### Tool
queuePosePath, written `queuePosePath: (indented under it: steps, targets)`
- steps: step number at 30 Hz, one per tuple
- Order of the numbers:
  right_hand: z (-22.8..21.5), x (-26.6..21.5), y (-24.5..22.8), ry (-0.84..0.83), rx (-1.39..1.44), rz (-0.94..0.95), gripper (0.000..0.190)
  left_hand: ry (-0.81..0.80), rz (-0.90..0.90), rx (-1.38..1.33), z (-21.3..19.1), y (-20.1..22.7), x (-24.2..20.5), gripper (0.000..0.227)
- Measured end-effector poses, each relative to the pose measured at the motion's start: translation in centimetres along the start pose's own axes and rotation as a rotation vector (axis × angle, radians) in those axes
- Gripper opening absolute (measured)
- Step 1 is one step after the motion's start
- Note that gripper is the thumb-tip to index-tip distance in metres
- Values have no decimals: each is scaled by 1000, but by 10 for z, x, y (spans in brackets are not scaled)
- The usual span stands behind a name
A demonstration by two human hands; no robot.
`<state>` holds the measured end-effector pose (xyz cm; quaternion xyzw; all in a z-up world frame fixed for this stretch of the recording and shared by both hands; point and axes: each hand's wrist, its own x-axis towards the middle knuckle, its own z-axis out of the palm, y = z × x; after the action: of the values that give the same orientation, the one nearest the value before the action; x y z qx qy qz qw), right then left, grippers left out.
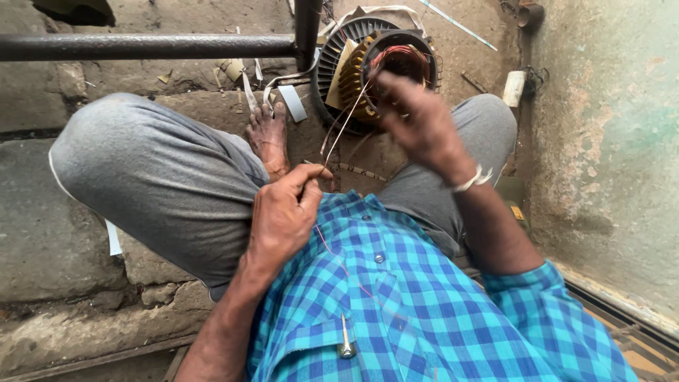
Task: The person sits on the floor and winds a copper wire around a motor stator core. They use pliers to cut the wire and tuck the end into the stator slots. The person continues winding the wire by hand, occasionally adjusting the coil with the pliers.
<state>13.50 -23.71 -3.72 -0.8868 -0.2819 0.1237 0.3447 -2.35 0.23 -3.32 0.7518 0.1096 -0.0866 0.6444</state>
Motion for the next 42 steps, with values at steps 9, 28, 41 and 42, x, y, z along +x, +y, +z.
queuePosePath:
  steps: [9, 28, 41, 42]
  targets:
    - [8, -5, -64, -70, -14, -240, 37, 4, 424, 797, -16, 35, 7, 28]
    - [-51, -1, -65, -547, -32, -248, 44, -610, 768, 1305, 20, 72, 27, 26]
    - [-16, -12, 17, 133, 129, 108, 43, -316, -333, -773, -15, 24, 23, 17]
    - [-11, -15, 19, 159, 197, 152, 43, -318, -322, -1003, -11, 21, 22, 15]
